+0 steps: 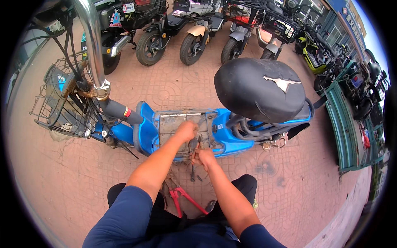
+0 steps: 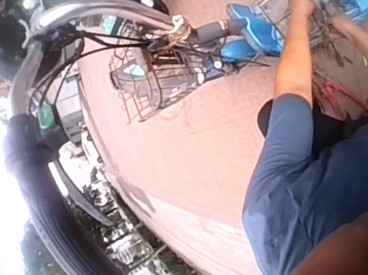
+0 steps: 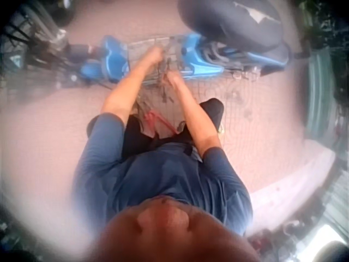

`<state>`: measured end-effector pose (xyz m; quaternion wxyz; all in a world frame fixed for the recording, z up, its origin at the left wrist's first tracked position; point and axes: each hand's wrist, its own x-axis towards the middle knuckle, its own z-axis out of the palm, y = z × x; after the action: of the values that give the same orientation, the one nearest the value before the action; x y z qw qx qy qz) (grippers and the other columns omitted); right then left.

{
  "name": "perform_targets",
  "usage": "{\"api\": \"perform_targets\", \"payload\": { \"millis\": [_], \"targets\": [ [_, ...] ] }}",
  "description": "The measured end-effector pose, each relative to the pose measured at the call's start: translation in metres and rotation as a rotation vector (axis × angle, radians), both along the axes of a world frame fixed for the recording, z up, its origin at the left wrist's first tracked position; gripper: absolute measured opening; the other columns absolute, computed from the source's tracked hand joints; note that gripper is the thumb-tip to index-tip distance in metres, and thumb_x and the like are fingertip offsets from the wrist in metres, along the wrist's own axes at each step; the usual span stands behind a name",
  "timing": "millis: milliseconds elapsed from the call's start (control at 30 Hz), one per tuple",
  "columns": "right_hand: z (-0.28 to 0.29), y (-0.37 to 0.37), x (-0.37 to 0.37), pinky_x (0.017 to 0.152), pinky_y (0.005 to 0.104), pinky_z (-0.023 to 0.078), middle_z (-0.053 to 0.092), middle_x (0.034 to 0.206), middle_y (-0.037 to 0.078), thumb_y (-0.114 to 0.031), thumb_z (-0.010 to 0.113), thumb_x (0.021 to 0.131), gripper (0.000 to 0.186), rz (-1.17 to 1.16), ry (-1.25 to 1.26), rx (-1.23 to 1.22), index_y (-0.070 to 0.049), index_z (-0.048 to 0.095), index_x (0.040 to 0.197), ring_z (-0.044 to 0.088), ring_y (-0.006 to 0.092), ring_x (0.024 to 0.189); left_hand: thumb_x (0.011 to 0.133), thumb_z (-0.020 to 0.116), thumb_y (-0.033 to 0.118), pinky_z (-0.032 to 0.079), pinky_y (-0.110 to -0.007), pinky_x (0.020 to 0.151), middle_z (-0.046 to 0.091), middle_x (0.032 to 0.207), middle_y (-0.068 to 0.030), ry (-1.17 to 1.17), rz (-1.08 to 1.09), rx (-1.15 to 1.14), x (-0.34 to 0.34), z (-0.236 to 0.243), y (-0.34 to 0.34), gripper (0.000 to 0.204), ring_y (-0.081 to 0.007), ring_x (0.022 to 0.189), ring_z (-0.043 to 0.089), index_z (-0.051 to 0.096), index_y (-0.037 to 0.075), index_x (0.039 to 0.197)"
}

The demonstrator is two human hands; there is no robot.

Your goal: The person works on the wiring and components under the footboard of a blue electric scooter by hand and using pliers, then walks to a bag to discard parts before returning to manipulate wires.

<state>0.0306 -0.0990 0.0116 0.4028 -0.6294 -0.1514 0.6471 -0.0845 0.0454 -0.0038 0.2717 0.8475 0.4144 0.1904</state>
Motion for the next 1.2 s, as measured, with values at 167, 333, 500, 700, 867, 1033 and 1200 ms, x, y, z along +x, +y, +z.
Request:
{"api": "perform_targets", "payload": {
  "millis": [167, 333, 500, 700, 867, 1033, 1200],
  "targets": [
    [0.005, 0.01, -0.001, 0.059, 0.0343, 0.063, 0.071, 0.101, 0.023, -0.009, 0.054, 0.101, 0.019, 0.003, -0.006, -0.003, 0.005, 0.059, 0.113, 0.073, 0.0308, 0.081, 0.079, 0.075, 0.015, 0.053, -0.046, 0.084, 0.069, 0.096, -0.0204, -0.107, 0.027, -0.064, -0.011, 0.004, -0.001, 0.017, -0.0398, 0.094, 0.066, 0.076, 0.006, 0.094],
    [-0.001, 0.017, 0.006, 0.059, 0.0333, 0.064, 0.072, 0.099, 0.021, -0.01, 0.055, 0.102, 0.02, 0.024, -0.039, -0.003, 0.004, 0.06, 0.114, 0.073, 0.0297, 0.081, 0.081, 0.073, 0.013, 0.054, -0.046, 0.085, 0.07, 0.099, -0.0209, -0.15, 0.056, -0.1, -0.01, 0.007, -0.004, 0.019, -0.0395, 0.095, 0.067, 0.076, 0.006, 0.098],
    [0.008, 0.019, 0.003, 0.052, 0.0314, 0.059, 0.073, 0.096, 0.02, -0.013, 0.057, 0.102, 0.02, 0.034, -0.045, -0.003, 0.004, 0.061, 0.112, 0.073, 0.0287, 0.078, 0.082, 0.074, 0.013, 0.053, -0.045, 0.083, 0.068, 0.095, -0.0208, -0.186, 0.071, -0.11, -0.015, 0.011, -0.006, 0.02, -0.0383, 0.093, 0.067, 0.074, 0.004, 0.099],
    [-0.002, 0.02, 0.006, 0.045, 0.0298, 0.05, 0.071, 0.087, 0.019, -0.014, 0.057, 0.102, 0.018, 0.036, -0.064, 0.038, 0.004, 0.061, 0.103, 0.072, 0.0266, 0.071, 0.082, 0.075, 0.013, 0.052, -0.045, 0.084, 0.068, 0.093, -0.0197, -0.208, 0.039, -0.084, -0.013, 0.007, -0.005, 0.018, -0.0377, 0.093, 0.066, 0.073, 0.003, 0.096],
    [-0.001, 0.018, 0.009, 0.044, 0.0283, 0.045, 0.071, 0.086, 0.017, -0.017, 0.057, 0.103, 0.022, 0.069, -0.081, 0.074, 0.004, 0.062, 0.103, 0.07, 0.0242, 0.067, 0.083, 0.075, 0.014, 0.052, -0.045, 0.084, 0.067, 0.094, -0.019, -0.196, 0.062, -0.131, -0.014, 0.007, -0.007, 0.019, -0.0374, 0.093, 0.065, 0.073, 0.003, 0.098],
    [-0.007, 0.02, 0.011, 0.047, 0.0279, 0.045, 0.072, 0.088, 0.016, -0.021, 0.058, 0.103, 0.025, 0.063, -0.068, 0.079, 0.004, 0.064, 0.106, 0.07, 0.0219, 0.068, 0.084, 0.075, 0.015, 0.052, -0.045, 0.085, 0.068, 0.096, -0.0188, -0.191, 0.101, -0.153, -0.012, 0.011, -0.007, 0.019, -0.0374, 0.094, 0.066, 0.075, 0.004, 0.1],
    [-0.007, 0.019, 0.011, 0.05, 0.0291, 0.049, 0.073, 0.089, 0.015, -0.023, 0.058, 0.104, 0.029, 0.079, -0.076, 0.097, 0.004, 0.064, 0.107, 0.071, 0.0218, 0.07, 0.085, 0.074, 0.016, 0.052, -0.045, 0.086, 0.068, 0.098, -0.0191, -0.156, 0.115, -0.16, -0.011, 0.011, -0.006, 0.019, -0.0373, 0.096, 0.066, 0.075, 0.005, 0.101]
  ]
}}
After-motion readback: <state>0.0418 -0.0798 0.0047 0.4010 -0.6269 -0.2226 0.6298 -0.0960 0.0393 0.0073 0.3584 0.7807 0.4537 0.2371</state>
